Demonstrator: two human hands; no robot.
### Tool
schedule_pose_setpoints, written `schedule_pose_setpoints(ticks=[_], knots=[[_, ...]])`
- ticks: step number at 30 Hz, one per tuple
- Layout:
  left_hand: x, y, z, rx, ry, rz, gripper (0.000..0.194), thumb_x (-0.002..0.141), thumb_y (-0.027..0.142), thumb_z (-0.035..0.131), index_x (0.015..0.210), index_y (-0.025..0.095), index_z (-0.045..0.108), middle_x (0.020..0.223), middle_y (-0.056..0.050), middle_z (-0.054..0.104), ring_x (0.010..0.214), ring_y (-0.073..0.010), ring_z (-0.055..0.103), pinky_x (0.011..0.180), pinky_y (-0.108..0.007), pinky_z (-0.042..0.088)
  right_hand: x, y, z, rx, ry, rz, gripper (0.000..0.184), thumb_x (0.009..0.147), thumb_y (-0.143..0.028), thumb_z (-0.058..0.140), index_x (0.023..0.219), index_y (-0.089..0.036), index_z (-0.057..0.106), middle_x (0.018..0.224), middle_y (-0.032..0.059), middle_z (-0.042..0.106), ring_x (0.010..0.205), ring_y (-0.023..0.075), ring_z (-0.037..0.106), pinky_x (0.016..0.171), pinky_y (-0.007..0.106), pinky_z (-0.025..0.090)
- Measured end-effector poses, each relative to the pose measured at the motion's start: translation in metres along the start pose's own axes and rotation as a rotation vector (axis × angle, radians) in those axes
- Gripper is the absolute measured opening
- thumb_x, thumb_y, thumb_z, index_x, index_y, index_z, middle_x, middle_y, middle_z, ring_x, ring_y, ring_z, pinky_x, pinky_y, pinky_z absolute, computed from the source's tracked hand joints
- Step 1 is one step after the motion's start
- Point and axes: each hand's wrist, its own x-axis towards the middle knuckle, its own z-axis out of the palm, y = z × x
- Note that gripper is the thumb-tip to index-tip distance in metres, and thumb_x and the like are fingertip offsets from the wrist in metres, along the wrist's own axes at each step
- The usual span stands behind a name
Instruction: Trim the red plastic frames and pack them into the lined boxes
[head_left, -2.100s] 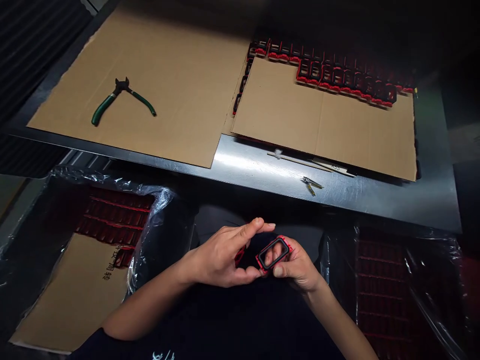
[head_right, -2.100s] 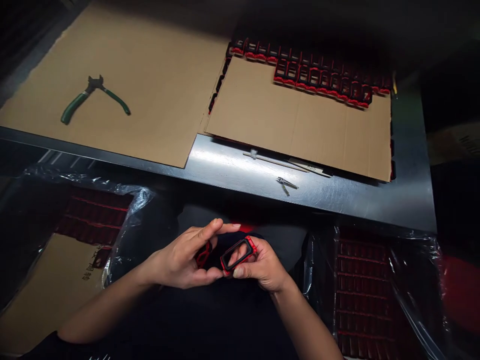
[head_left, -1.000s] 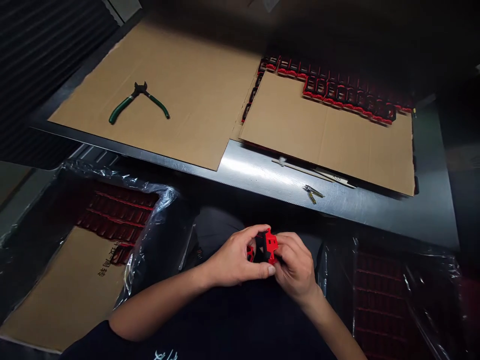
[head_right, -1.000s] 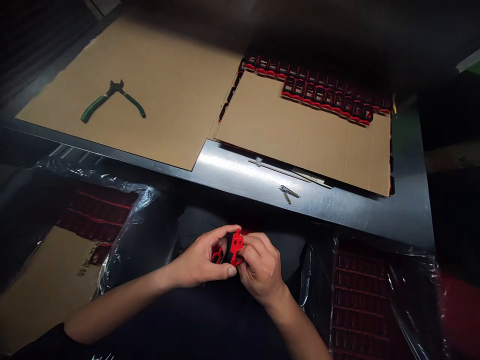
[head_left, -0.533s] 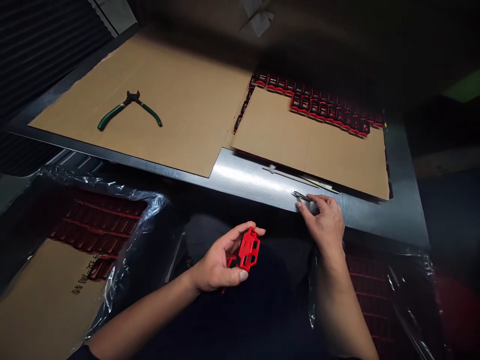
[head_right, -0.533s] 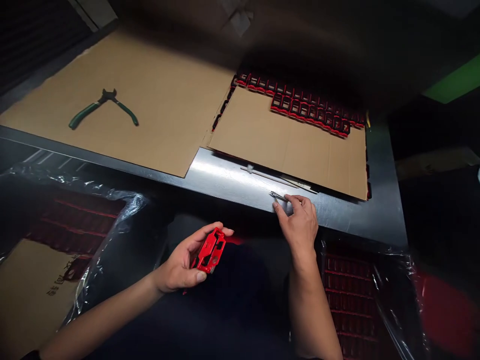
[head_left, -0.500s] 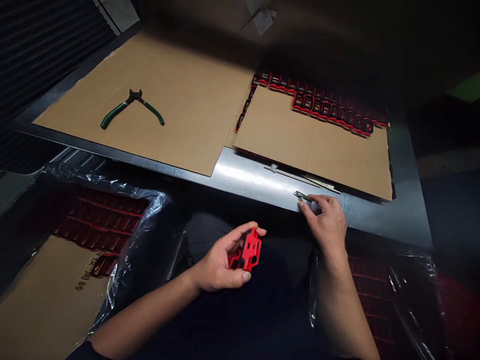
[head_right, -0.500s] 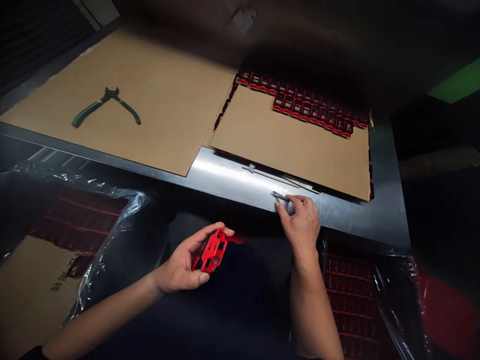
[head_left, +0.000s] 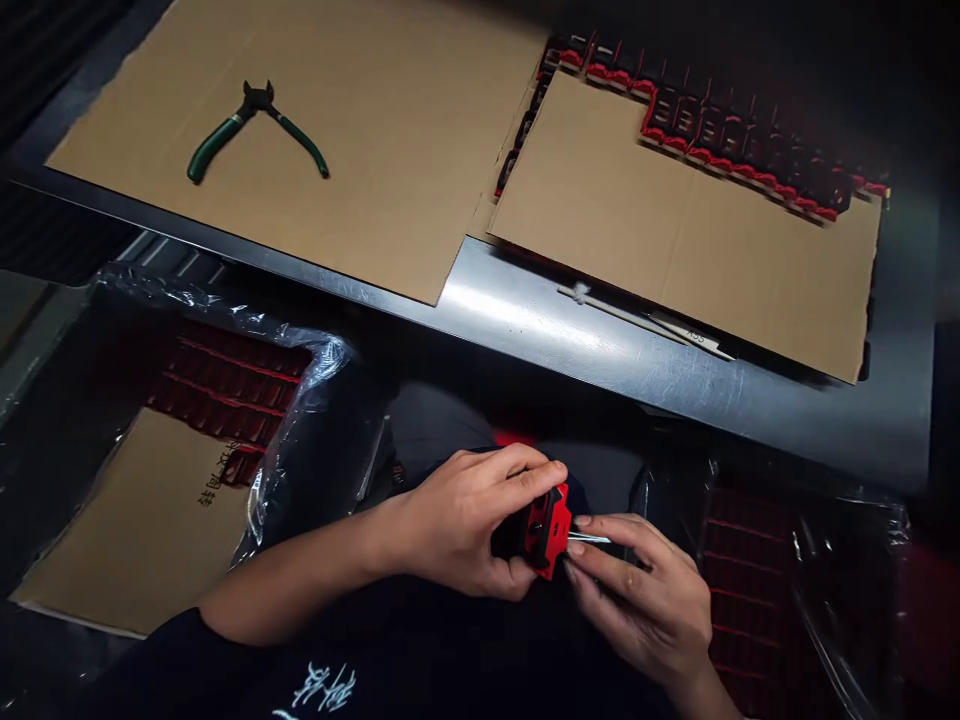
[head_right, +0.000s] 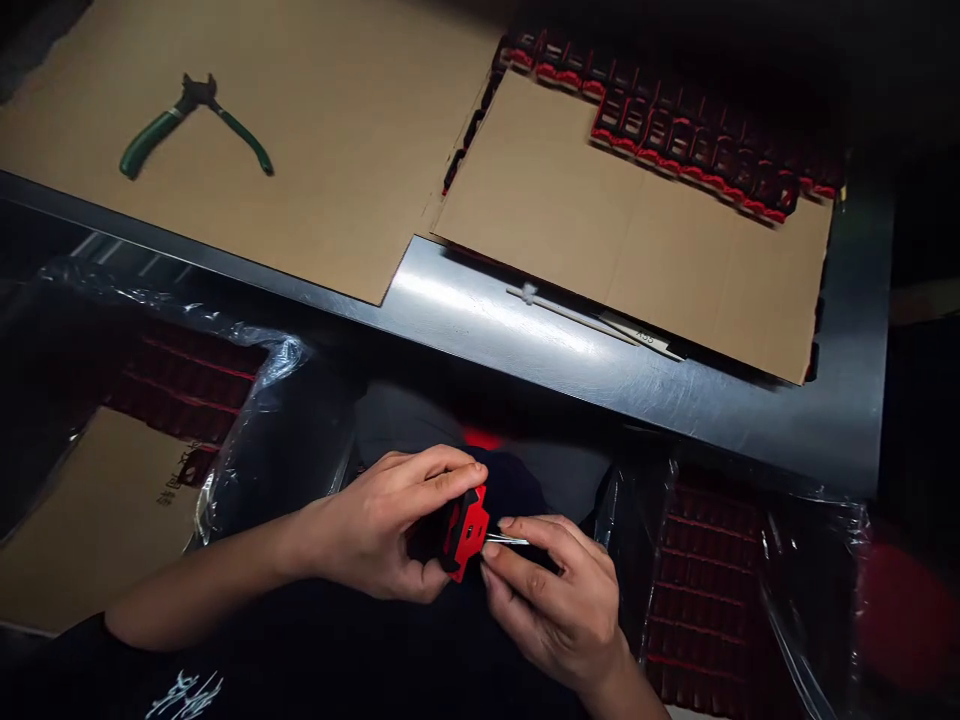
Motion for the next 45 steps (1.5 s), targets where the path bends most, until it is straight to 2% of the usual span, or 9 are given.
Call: schedule_pose_setpoints(ticks=[8,16,24,29,37,40,42,45], knots=[[0.0,-0.003,0.001,-0.009,0.054,0.05,0.07,0.073,0.028,0.064,0.138,0.013,0.044,0.113,-0.014,0.067,0.094,-0.0238,0.072,0.067,-0.03,0.064,0.006,0.002,-0.001,0.033,-0.02,-0.042,0.014,0.085,-0.007,0.071,0.093,-0.017,0.076,0.09,0.0094,0.076,0.076,0.0167,0.073,0.062,0.027,0.061],[-0.001,-0.003,0.002,0.0,0.024,0.022,0.072,0.072,0.026,0.063,0.14,0.015,0.043,0.114,-0.014,0.067,0.094,-0.0249,0.072,0.065,-0.031,0.063,0.01,0.0,-0.002,0.015,-0.055,-0.032,0.013,0.087,-0.011,0.07,0.094,-0.019,0.077,0.088,0.0078,0.077,0.071,0.016,0.072,0.058,0.026,0.061],[-0.001,-0.001,0.0,0.057,-0.028,-0.021,0.071,0.073,0.026,0.064,0.14,0.018,0.042,0.112,-0.012,0.067,0.09,-0.0243,0.072,0.064,-0.032,0.063,0.01,-0.006,-0.006,-0.01,-0.108,0.0,0.014,0.087,-0.011,0.071,0.098,-0.018,0.077,0.093,0.0095,0.078,0.082,0.02,0.075,0.069,0.03,0.066],[-0.003,0.0,0.001,0.099,-0.01,-0.032,0.069,0.074,0.028,0.065,0.138,0.018,0.043,0.112,-0.012,0.068,0.089,-0.0236,0.073,0.064,-0.031,0.063,0.01,-0.009,-0.006,-0.037,-0.13,0.005,0.014,0.093,-0.015,0.066,0.102,-0.019,0.076,0.096,0.0084,0.079,0.085,0.0191,0.077,0.074,0.028,0.067],[-0.004,-0.001,0.001,0.086,0.019,-0.053,0.065,0.072,0.028,0.066,0.134,0.016,0.049,0.113,-0.014,0.07,0.09,-0.0257,0.074,0.066,-0.033,0.064,0.009,-0.011,-0.003,-0.072,-0.148,-0.042,0.014,0.094,-0.013,0.065,0.103,-0.019,0.074,0.094,0.0065,0.08,0.086,0.0188,0.078,0.081,0.029,0.067],[-0.007,-0.006,0.005,0.026,0.075,-0.046,0.068,0.07,0.025,0.068,0.136,0.016,0.049,0.115,-0.015,0.07,0.097,-0.0272,0.074,0.074,-0.035,0.065,0.01,-0.014,-0.004,-0.062,-0.145,-0.062,0.017,0.094,-0.011,0.064,0.104,-0.02,0.073,0.094,0.0052,0.081,0.085,0.0181,0.078,0.082,0.029,0.067],[-0.011,-0.011,0.008,-0.083,0.131,-0.055,0.073,0.067,0.024,0.07,0.136,0.017,0.049,0.115,-0.015,0.07,0.101,-0.0284,0.072,0.082,-0.039,0.064,0.016,-0.008,-0.01,-0.059,-0.126,-0.061,0.016,0.093,-0.011,0.065,0.103,-0.02,0.072,0.093,0.0043,0.081,0.084,0.0177,0.078,0.082,0.03,0.066],[-0.02,-0.017,0.013,-0.36,0.209,-0.137,0.078,0.066,0.023,0.075,0.138,0.02,0.046,0.123,-0.016,0.067,0.108,-0.0287,0.069,0.089,-0.04,0.061,0.036,0.029,-0.022,-0.179,0.032,0.102,0.012,0.089,-0.021,0.073,0.1,-0.023,0.072,0.093,0.0039,0.079,0.08,0.0194,0.076,0.074,0.033,0.065]])
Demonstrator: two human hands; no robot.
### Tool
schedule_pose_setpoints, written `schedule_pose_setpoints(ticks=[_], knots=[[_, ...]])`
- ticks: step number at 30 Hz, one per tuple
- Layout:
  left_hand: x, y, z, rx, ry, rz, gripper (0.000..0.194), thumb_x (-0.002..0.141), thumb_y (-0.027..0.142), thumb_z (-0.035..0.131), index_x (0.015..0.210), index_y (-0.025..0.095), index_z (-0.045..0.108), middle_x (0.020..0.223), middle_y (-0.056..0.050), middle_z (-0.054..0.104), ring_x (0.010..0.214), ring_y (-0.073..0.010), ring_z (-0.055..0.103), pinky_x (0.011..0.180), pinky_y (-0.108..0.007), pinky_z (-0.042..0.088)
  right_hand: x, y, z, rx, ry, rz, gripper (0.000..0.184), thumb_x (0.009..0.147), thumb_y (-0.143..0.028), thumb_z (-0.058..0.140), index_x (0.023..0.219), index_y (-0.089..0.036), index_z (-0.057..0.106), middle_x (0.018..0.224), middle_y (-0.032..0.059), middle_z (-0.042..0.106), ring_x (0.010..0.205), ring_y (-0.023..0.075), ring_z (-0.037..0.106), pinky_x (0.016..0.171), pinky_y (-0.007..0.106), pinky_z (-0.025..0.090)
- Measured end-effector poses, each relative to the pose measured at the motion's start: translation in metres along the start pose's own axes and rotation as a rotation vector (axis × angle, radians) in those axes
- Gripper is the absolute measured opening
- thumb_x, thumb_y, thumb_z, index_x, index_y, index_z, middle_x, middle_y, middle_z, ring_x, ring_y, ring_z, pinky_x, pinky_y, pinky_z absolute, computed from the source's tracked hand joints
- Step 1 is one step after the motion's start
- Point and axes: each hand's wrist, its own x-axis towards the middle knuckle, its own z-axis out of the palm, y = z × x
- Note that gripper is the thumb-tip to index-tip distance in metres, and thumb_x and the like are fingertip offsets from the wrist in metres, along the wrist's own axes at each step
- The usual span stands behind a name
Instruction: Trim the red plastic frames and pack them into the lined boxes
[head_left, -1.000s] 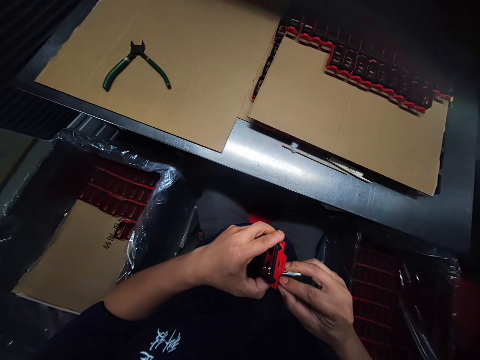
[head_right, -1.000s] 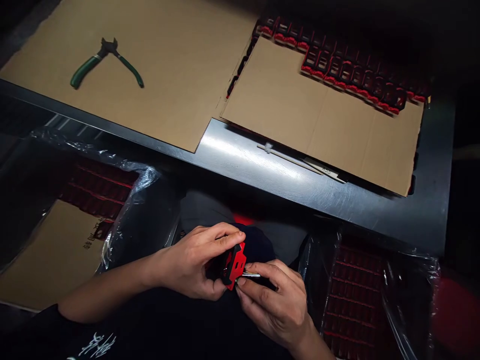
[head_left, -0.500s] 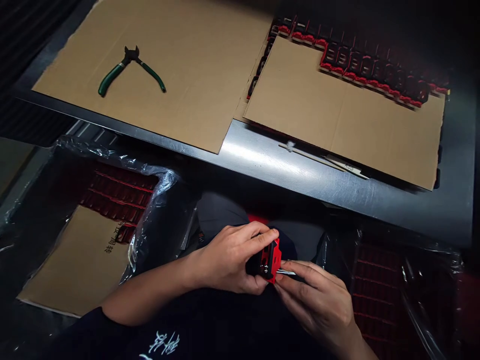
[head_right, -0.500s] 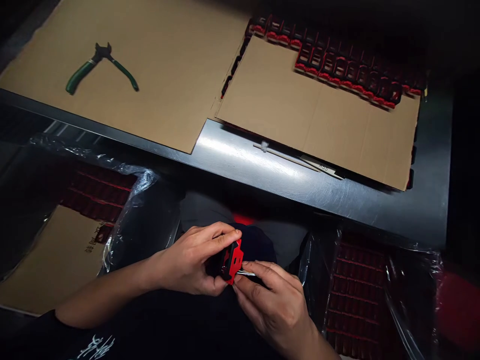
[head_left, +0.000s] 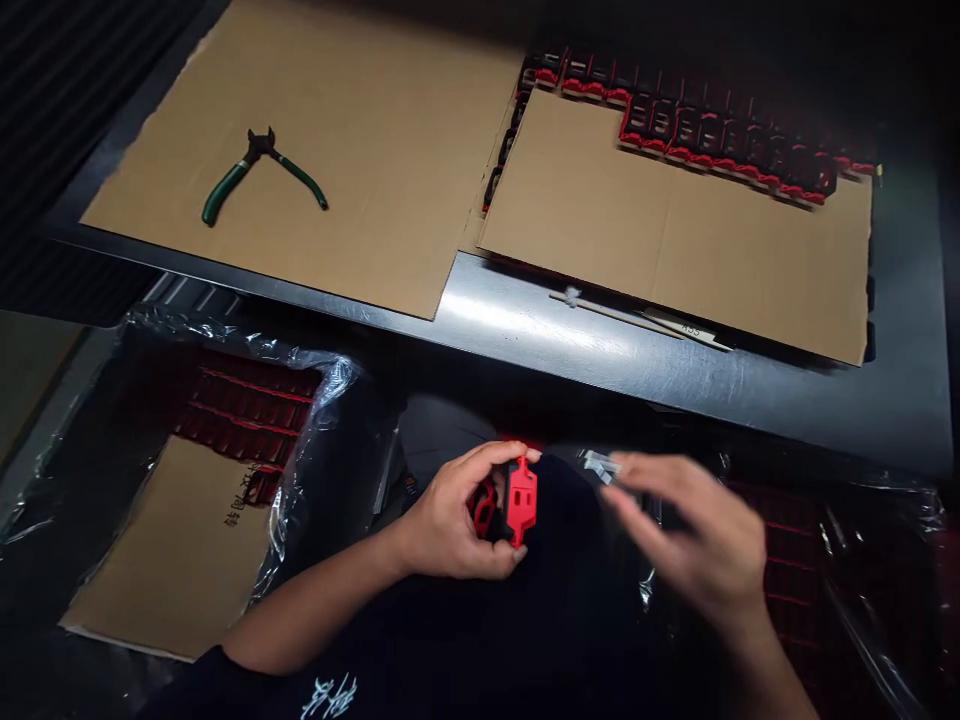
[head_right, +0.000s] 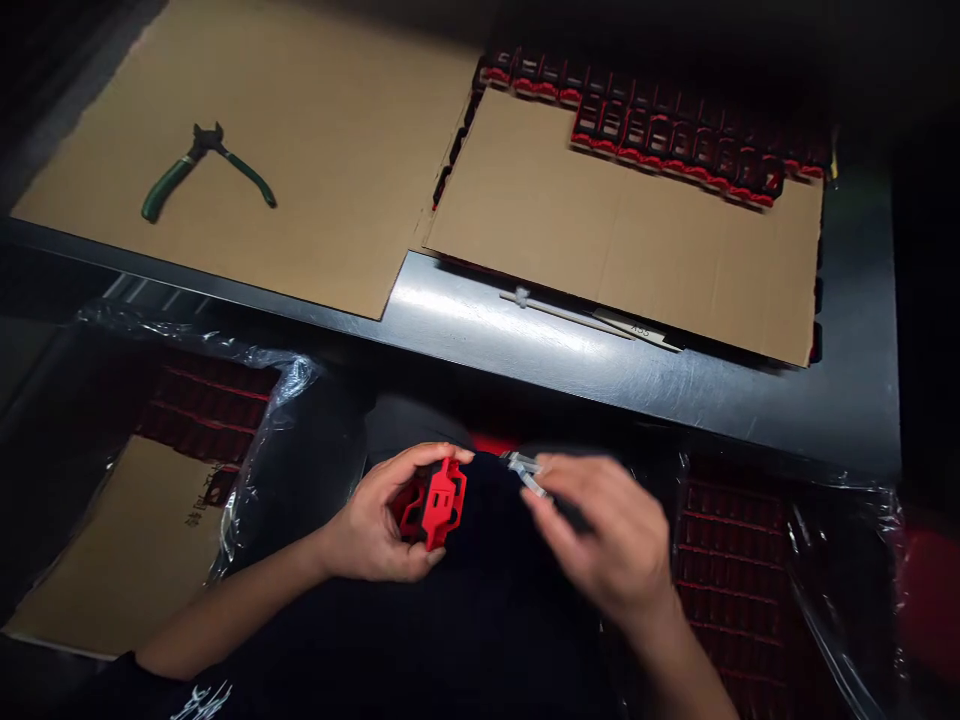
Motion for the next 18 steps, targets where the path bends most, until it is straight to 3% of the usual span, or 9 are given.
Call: schedule_pose_setpoints(ticks=[3,5,7,9,11,15,18], knots=[[-0.008,-0.003,0.001,-0.201,0.04,-0.043,0.078,0.072,0.026,0.079,0.141,0.022,0.042,0.132,-0.019,0.061,0.104,-0.0257,0.07,0.085,-0.037,0.061,0.035,0.059,0.005,-0.21,0.207,0.242,0.026,0.082,-0.041,0.078,0.1,-0.022,0.073,0.089,0.0053,0.076,0.064,0.0193,0.068,0.062,0.035,0.06],[-0.011,-0.002,0.001,-0.195,0.065,-0.017,0.079,0.073,0.028,0.081,0.141,0.023,0.041,0.134,-0.02,0.06,0.104,-0.0254,0.069,0.086,-0.038,0.06,0.055,0.09,0.012,-0.311,0.208,0.246,0.026,0.08,-0.04,0.079,0.095,-0.021,0.073,0.085,0.0063,0.076,0.073,0.0237,0.069,0.07,0.039,0.059],[-0.013,-0.001,0.0,-0.125,0.094,0.026,0.081,0.073,0.029,0.082,0.142,0.022,0.04,0.133,-0.019,0.061,0.11,-0.0276,0.068,0.092,-0.041,0.059,0.063,0.097,0.018,-0.349,0.225,0.179,0.026,0.079,-0.038,0.078,0.096,-0.019,0.073,0.096,0.0099,0.078,0.089,0.0284,0.07,0.083,0.045,0.057],[-0.012,-0.001,-0.001,-0.044,0.12,0.085,0.082,0.073,0.03,0.082,0.143,0.02,0.04,0.131,-0.02,0.062,0.116,-0.0296,0.066,0.097,-0.044,0.057,0.057,0.078,0.021,-0.298,0.291,0.156,0.023,0.083,-0.034,0.075,0.099,-0.019,0.074,0.104,0.0117,0.077,0.093,0.0285,0.07,0.087,0.046,0.056],[-0.011,-0.002,-0.002,0.034,0.133,0.144,0.083,0.074,0.03,0.081,0.144,0.019,0.038,0.131,-0.021,0.063,0.118,-0.0303,0.065,0.098,-0.046,0.057,0.04,0.042,0.021,-0.107,0.271,0.222,0.016,0.087,-0.029,0.069,0.099,-0.019,0.075,0.094,0.0093,0.078,0.082,0.0236,0.072,0.078,0.039,0.058],[-0.007,-0.005,-0.002,0.129,0.117,0.206,0.086,0.072,0.027,0.082,0.145,0.019,0.037,0.129,-0.022,0.064,0.116,-0.0306,0.067,0.094,-0.045,0.059,0.007,-0.025,0.027,0.54,-0.204,0.344,0.023,0.086,-0.02,0.064,0.106,-0.02,0.075,0.087,0.0052,0.08,0.072,0.0176,0.074,0.061,0.026,0.058],[-0.003,-0.004,-0.003,0.195,0.081,0.243,0.087,0.069,0.023,0.081,0.145,0.019,0.038,0.126,-0.021,0.067,0.113,-0.0304,0.069,0.086,-0.041,0.063,0.001,-0.043,0.036,0.713,-0.315,0.414,0.025,0.086,-0.017,0.063,0.106,-0.02,0.076,0.08,0.002,0.08,0.065,0.0152,0.073,0.06,0.024,0.057]])
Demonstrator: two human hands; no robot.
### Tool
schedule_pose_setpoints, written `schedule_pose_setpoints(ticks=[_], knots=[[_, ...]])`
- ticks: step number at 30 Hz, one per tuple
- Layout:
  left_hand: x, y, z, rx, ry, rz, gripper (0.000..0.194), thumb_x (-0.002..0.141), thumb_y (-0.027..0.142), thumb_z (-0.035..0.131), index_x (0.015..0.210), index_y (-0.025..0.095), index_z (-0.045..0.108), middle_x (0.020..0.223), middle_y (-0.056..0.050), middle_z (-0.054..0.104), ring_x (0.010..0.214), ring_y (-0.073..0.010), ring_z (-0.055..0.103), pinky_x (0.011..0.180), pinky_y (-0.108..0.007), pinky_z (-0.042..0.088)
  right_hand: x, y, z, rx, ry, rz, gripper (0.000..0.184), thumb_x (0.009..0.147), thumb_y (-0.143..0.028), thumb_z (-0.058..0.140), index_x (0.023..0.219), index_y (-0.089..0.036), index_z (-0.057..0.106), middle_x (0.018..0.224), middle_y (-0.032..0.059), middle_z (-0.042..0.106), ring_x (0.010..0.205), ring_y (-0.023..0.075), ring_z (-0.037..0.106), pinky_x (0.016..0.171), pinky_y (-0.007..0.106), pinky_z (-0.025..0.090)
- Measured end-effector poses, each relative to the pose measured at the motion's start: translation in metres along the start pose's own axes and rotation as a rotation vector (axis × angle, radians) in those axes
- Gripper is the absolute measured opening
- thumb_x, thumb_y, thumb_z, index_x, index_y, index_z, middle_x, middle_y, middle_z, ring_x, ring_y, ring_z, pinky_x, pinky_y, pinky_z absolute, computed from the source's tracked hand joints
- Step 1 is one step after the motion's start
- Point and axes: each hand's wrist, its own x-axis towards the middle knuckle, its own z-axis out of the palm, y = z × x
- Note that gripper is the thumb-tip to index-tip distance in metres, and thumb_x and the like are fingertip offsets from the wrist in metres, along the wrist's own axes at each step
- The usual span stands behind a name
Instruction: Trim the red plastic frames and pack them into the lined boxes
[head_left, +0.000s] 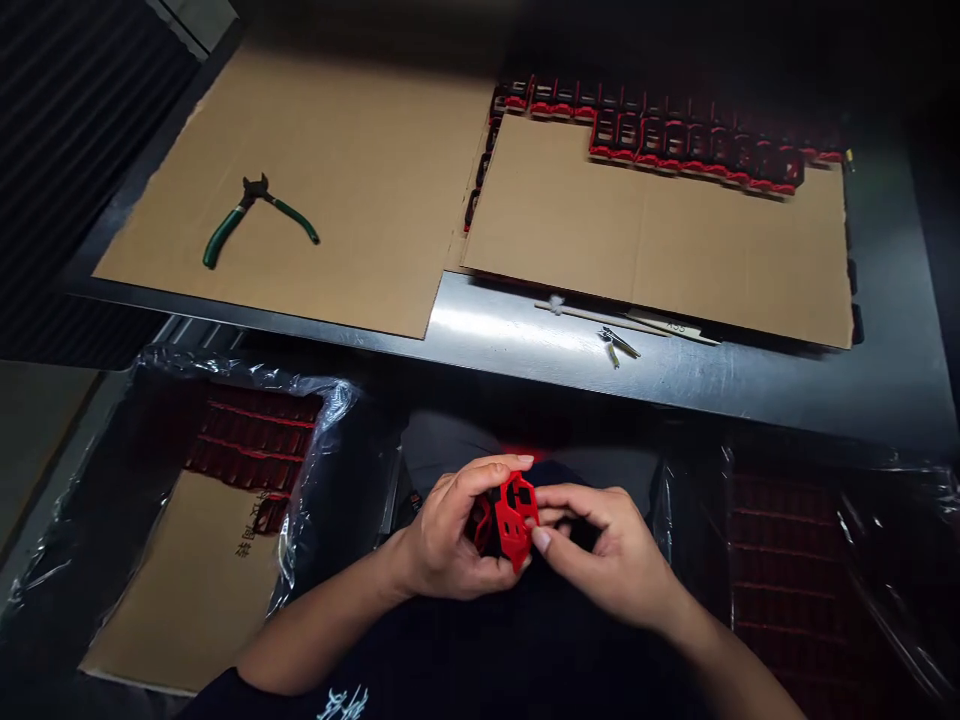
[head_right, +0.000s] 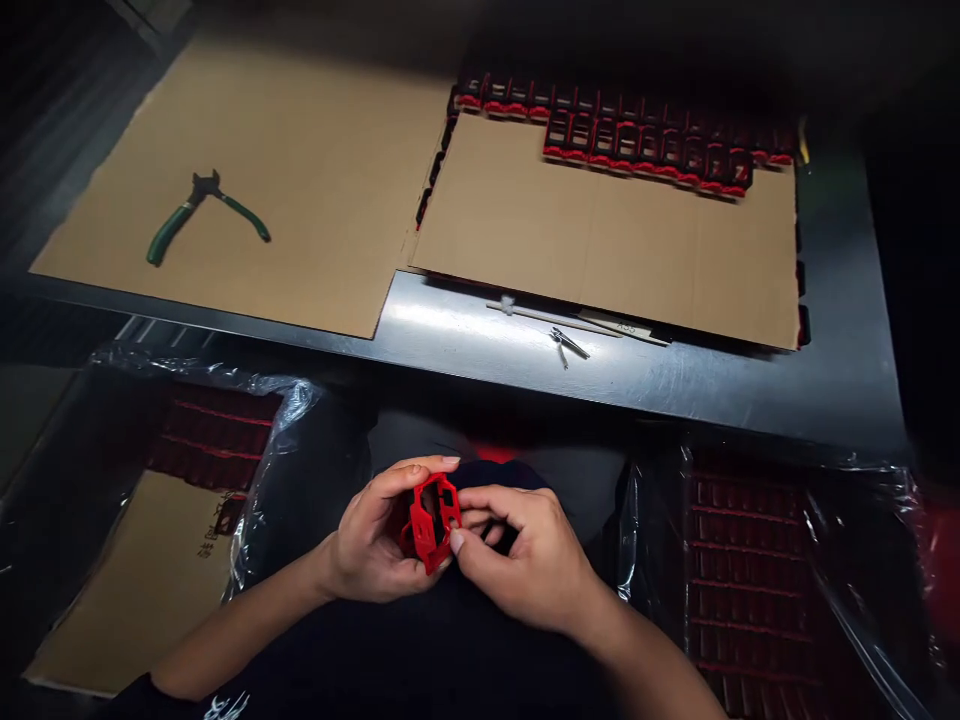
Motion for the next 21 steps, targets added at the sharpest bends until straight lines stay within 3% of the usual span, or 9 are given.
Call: schedule_pose_setpoints(ticks=[7,11,16,21], knots=[[0.007,0.004,-0.005,0.163,-0.045,0.053,0.075,0.072,0.025,0.074,0.14,0.017,0.043,0.118,-0.019,0.073,0.104,-0.0279,0.075,0.082,-0.038,0.065,0.01,-0.001,0.004,0.044,0.045,0.124,0.023,0.083,-0.016,0.061,0.096,-0.02,0.079,0.07,-0.0005,0.078,0.057,0.0137,0.071,0.055,0.021,0.055],[0.008,0.004,-0.004,0.198,-0.015,0.103,0.074,0.07,0.026,0.074,0.137,0.015,0.046,0.114,-0.019,0.075,0.1,-0.0284,0.076,0.08,-0.039,0.066,0.012,-0.003,0.009,-0.003,0.083,0.153,0.017,0.081,-0.017,0.064,0.09,-0.02,0.079,0.068,-0.0007,0.077,0.054,0.013,0.068,0.052,0.021,0.052],[0.012,0.005,-0.001,0.195,-0.015,0.096,0.072,0.067,0.023,0.071,0.135,0.018,0.046,0.11,-0.016,0.076,0.095,-0.0266,0.077,0.075,-0.037,0.067,0.009,-0.003,0.003,-0.031,-0.012,0.148,0.022,0.091,-0.022,0.059,0.094,-0.022,0.081,0.06,-0.0033,0.071,0.049,0.0113,0.061,0.05,0.021,0.048],[0.006,0.004,0.001,0.095,0.006,0.007,0.078,0.067,0.034,0.076,0.136,0.015,0.044,0.111,-0.018,0.073,0.097,-0.0285,0.076,0.078,-0.037,0.065,0.001,0.012,-0.008,0.266,-0.03,0.177,0.029,0.096,-0.035,0.057,0.109,-0.02,0.079,0.077,0.0037,0.079,0.069,0.0167,0.073,0.065,0.027,0.058]])
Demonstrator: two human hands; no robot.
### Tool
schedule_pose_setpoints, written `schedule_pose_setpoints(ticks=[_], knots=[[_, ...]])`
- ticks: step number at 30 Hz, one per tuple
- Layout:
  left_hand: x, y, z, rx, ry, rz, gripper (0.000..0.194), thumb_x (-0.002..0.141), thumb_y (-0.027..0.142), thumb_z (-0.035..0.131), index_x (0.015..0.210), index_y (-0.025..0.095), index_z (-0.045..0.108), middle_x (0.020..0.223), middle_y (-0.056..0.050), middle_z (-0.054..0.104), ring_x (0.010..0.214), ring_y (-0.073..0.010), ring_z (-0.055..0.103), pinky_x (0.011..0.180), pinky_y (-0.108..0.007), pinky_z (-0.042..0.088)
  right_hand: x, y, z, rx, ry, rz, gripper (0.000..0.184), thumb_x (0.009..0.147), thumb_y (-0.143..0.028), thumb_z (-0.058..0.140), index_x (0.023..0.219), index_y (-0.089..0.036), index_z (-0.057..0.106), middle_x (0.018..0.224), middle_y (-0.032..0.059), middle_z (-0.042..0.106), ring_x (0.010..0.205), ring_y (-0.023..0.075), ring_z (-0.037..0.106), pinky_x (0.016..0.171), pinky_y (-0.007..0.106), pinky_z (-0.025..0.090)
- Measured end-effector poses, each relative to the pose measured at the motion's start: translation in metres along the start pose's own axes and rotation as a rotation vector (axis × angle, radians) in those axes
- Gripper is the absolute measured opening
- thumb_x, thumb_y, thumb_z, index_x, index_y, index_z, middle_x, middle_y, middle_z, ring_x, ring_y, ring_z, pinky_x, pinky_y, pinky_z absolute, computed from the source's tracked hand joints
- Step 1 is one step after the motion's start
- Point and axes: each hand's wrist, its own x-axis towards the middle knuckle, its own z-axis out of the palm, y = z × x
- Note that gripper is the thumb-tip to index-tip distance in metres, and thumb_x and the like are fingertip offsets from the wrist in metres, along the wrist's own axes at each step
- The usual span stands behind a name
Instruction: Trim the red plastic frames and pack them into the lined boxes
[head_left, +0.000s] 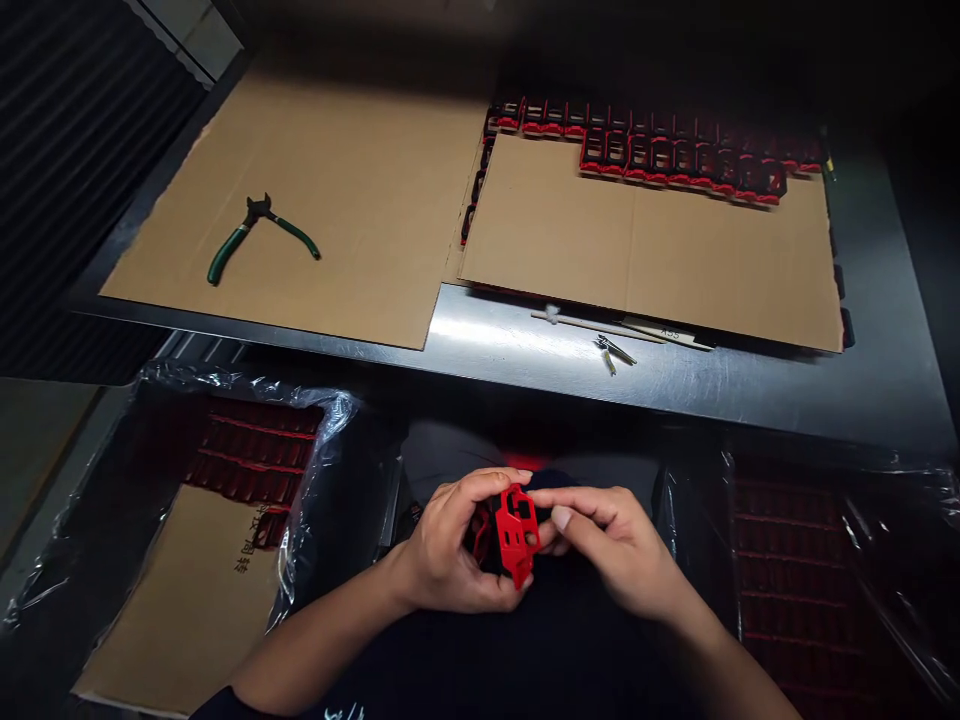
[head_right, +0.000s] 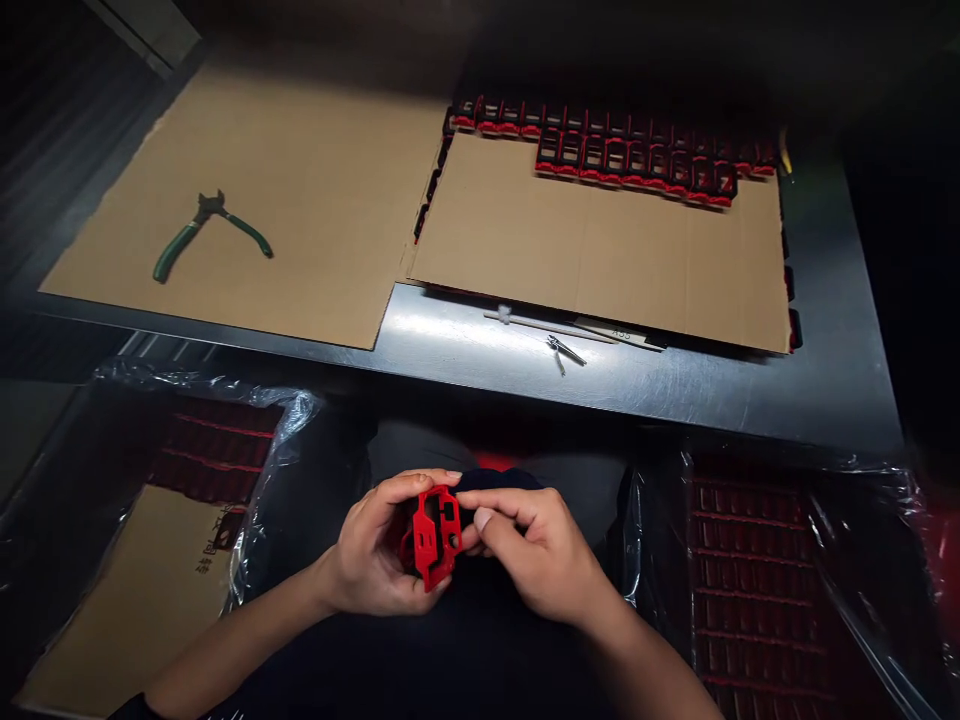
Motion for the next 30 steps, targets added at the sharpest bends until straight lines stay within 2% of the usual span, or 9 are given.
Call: schedule_pose_setpoints(ticks=[4,8,10,13,15,23,30], knots=[[-0.007,-0.003,0.003,-0.08,-0.018,-0.08,0.085,0.066,0.034,0.079,0.14,0.017,0.042,0.115,-0.017,0.071,0.098,-0.0278,0.075,0.081,-0.035,0.064,0.002,0.01,-0.002,0.181,-0.065,0.094,0.036,0.093,-0.048,0.064,0.112,-0.019,0.078,0.081,0.0068,0.079,0.072,0.017,0.073,0.068,0.028,0.058],[-0.009,-0.005,0.005,-0.102,-0.012,-0.044,0.096,0.07,0.034,0.078,0.151,0.015,0.029,0.12,-0.019,0.069,0.096,-0.025,0.075,0.083,-0.034,0.063,0.006,0.012,0.003,0.273,-0.154,0.156,0.037,0.089,-0.049,0.07,0.11,-0.019,0.078,0.077,0.0047,0.076,0.067,0.0142,0.069,0.069,0.027,0.054],[-0.008,-0.006,0.006,-0.108,0.0,-0.022,0.093,0.073,0.036,0.077,0.151,0.016,0.031,0.121,-0.019,0.069,0.097,-0.0251,0.075,0.083,-0.034,0.063,0.007,0.012,0.005,0.299,-0.165,0.164,0.036,0.089,-0.048,0.072,0.108,-0.018,0.078,0.074,0.0037,0.075,0.065,0.0128,0.067,0.068,0.026,0.053],[-0.008,-0.006,0.006,-0.134,0.003,-0.043,0.085,0.074,0.04,0.077,0.145,0.017,0.039,0.118,-0.017,0.07,0.095,-0.0258,0.075,0.08,-0.033,0.064,0.007,0.012,0.005,0.315,-0.158,0.171,0.035,0.088,-0.047,0.074,0.105,-0.018,0.078,0.07,0.002,0.074,0.063,0.0109,0.065,0.066,0.024,0.052],[-0.008,-0.005,0.006,-0.166,-0.013,-0.068,0.084,0.074,0.041,0.078,0.145,0.017,0.038,0.119,-0.018,0.07,0.092,-0.0255,0.076,0.079,-0.034,0.064,0.006,0.012,0.005,0.333,-0.15,0.176,0.035,0.086,-0.047,0.076,0.104,-0.017,0.077,0.068,0.0008,0.072,0.062,0.0102,0.064,0.066,0.023,0.052],[-0.008,-0.003,0.01,-0.386,-0.032,-0.192,0.081,0.075,0.031,0.078,0.142,0.022,0.035,0.132,-0.019,0.066,0.111,-0.0275,0.072,0.094,-0.036,0.06,0.005,0.014,0.008,0.426,-0.096,0.235,0.038,0.079,-0.045,0.084,0.099,-0.017,0.067,0.07,-0.0018,0.071,0.061,0.0082,0.064,0.064,0.021,0.051],[-0.006,-0.002,0.007,-0.401,-0.131,-0.308,0.076,0.071,0.024,0.077,0.135,0.022,0.036,0.134,-0.02,0.065,0.112,-0.0288,0.072,0.092,-0.036,0.06,0.005,0.016,0.009,0.403,-0.018,0.256,0.043,0.074,-0.047,0.088,0.097,-0.018,0.065,0.071,-0.0015,0.073,0.065,0.0077,0.065,0.068,0.02,0.049]])
